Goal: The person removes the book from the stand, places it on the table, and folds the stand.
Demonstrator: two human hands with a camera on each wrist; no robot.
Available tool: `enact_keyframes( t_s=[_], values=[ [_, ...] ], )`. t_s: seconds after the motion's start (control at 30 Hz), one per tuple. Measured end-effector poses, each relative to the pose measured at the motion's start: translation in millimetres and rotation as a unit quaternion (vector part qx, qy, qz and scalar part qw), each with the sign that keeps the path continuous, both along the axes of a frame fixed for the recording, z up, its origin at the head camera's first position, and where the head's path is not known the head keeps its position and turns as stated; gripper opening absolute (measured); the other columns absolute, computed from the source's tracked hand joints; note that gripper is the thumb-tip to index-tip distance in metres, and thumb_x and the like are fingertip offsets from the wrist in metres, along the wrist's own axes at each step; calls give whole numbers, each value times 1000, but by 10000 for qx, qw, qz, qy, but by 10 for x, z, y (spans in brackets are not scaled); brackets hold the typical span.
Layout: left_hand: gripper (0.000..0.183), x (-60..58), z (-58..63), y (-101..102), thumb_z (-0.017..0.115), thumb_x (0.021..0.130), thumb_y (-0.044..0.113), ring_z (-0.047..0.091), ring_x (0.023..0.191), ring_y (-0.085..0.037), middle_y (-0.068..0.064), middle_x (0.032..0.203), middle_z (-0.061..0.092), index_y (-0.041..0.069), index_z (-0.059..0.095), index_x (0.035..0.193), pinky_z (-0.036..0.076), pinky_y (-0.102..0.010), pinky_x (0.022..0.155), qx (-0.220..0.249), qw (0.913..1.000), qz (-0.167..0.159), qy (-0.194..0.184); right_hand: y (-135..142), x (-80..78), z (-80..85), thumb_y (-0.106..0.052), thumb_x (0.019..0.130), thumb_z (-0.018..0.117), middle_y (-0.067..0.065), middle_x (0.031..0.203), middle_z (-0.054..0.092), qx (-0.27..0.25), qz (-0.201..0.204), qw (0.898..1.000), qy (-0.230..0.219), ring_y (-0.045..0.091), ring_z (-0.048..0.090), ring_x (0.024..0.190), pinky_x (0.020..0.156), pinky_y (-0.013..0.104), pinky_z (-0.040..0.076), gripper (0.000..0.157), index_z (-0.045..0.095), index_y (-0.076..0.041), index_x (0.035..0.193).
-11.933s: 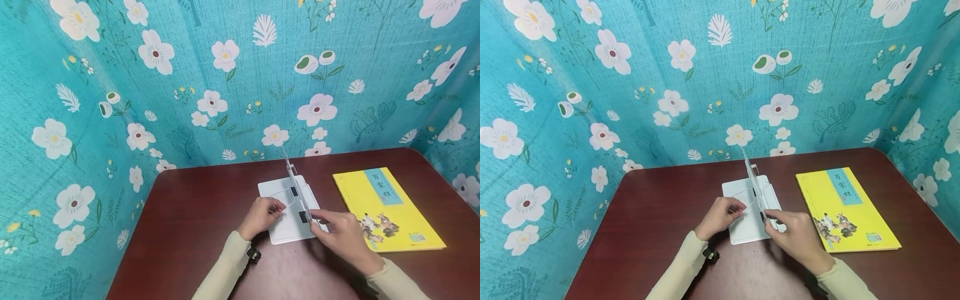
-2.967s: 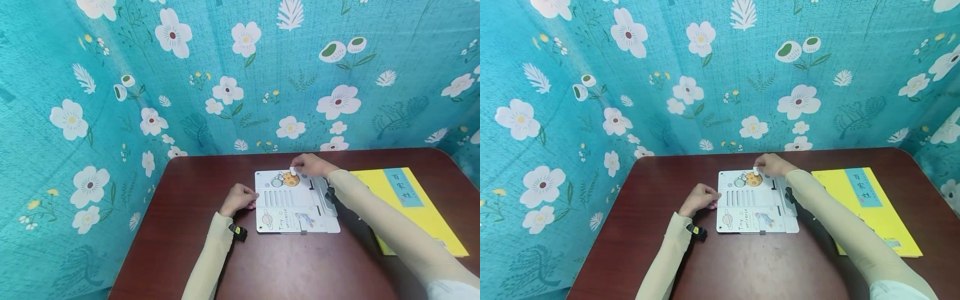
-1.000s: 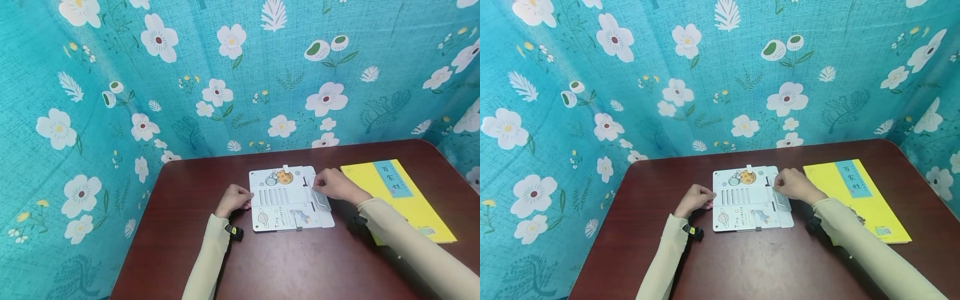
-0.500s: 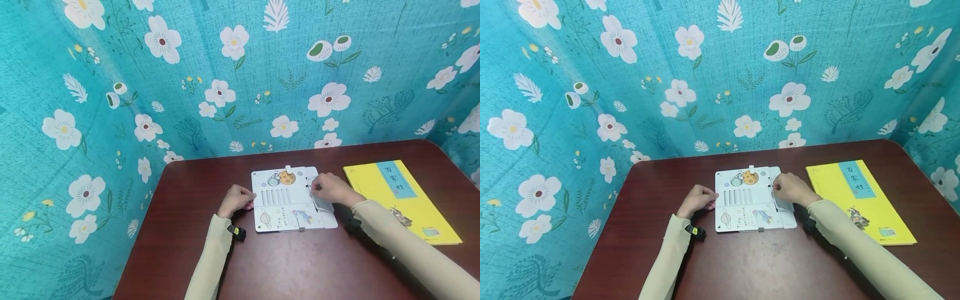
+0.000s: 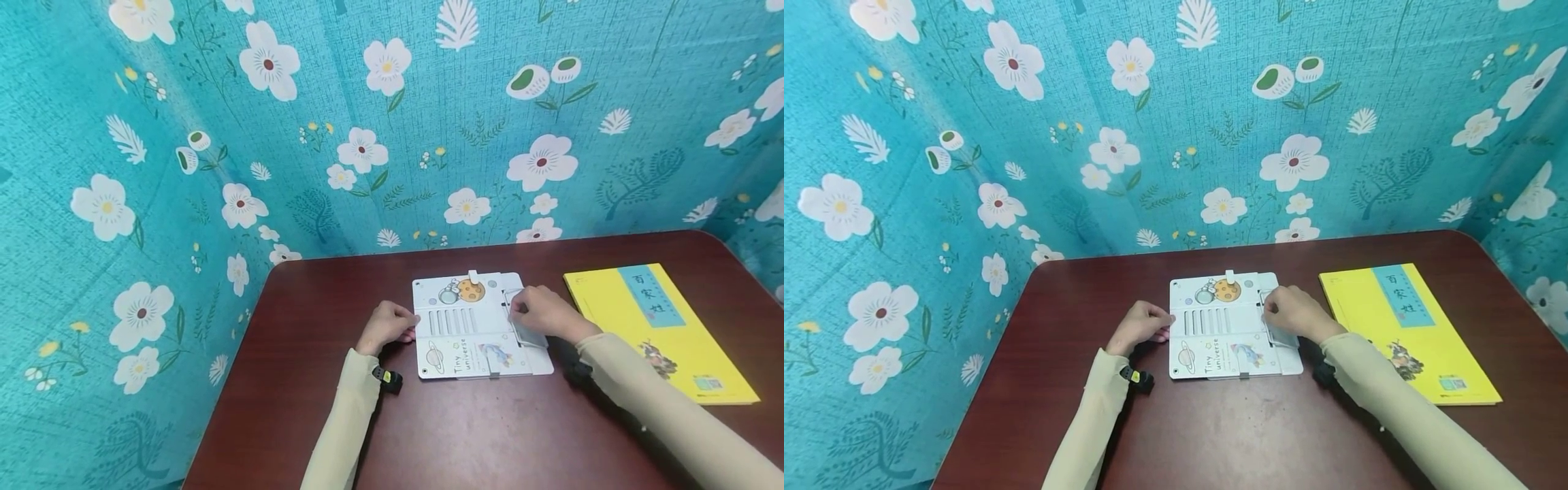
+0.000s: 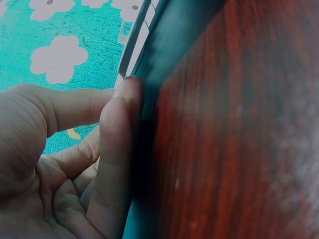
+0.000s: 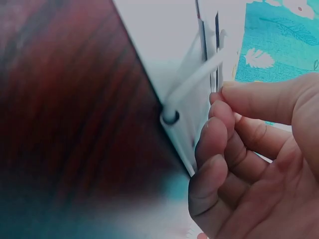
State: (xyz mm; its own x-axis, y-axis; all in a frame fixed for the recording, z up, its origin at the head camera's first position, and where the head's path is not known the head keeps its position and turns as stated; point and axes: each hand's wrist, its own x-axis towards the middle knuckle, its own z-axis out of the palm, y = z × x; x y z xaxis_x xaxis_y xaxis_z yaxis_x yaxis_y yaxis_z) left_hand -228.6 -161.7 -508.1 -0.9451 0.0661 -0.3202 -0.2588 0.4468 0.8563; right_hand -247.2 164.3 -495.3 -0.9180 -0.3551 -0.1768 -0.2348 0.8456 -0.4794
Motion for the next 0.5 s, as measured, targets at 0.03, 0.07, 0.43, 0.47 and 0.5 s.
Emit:
enact_keyframes(
  t_s=[0.03, 0.07, 0.43, 0.47, 0.5],
  values=[
    [19, -1, 0, 3, 72, 95, 11, 65, 56, -6, -3, 68, 68, -7, 76, 101, 60, -21, 57, -17, 10000, 20, 20, -2, 6, -4, -10, 92, 72, 17, 105, 77, -10, -45, 10000, -4, 23, 59, 84, 71, 34, 46, 9, 79, -12, 87],
    [19, 2, -4, 6, 73, 95, 11, 65, 56, -6, -3, 68, 69, -7, 76, 100, 60, -21, 57, -69, 10000, 38, 60, -3, 18, -9, -10, 92, 72, 17, 106, 77, -21, -77, 10000, -8, 23, 60, 84, 71, 34, 47, 9, 79, -12, 86],
    [9, 60, 28, 51, 77, 89, 7, 68, 55, -9, -8, 69, 74, -1, 79, 91, 60, -24, 56, -874, 9938, 83, 689, 2, 266, -40, -12, 91, 75, 11, 93, 76, -28, -212, 9998, 18, 20, 60, 79, 64, 28, 46, 7, 78, -11, 86],
    [9, 64, 42, 57, 77, 89, 7, 68, 55, -9, -7, 69, 74, -1, 79, 90, 60, -24, 56, -910, 9933, 78, 706, 0, 278, -38, -12, 91, 74, 9, 91, 76, -8, -211, 9998, 62, 19, 60, 79, 65, 28, 46, 8, 77, -12, 84],
    [8, 69, 51, 60, 77, 89, 7, 68, 55, -9, -7, 69, 73, -1, 79, 90, 60, -24, 56, -933, 9930, 73, 714, 0, 291, -35, -12, 91, 74, 8, 88, 75, 13, -184, 9998, 111, 19, 59, 78, 66, 29, 45, 9, 77, -12, 83]
  ],
)
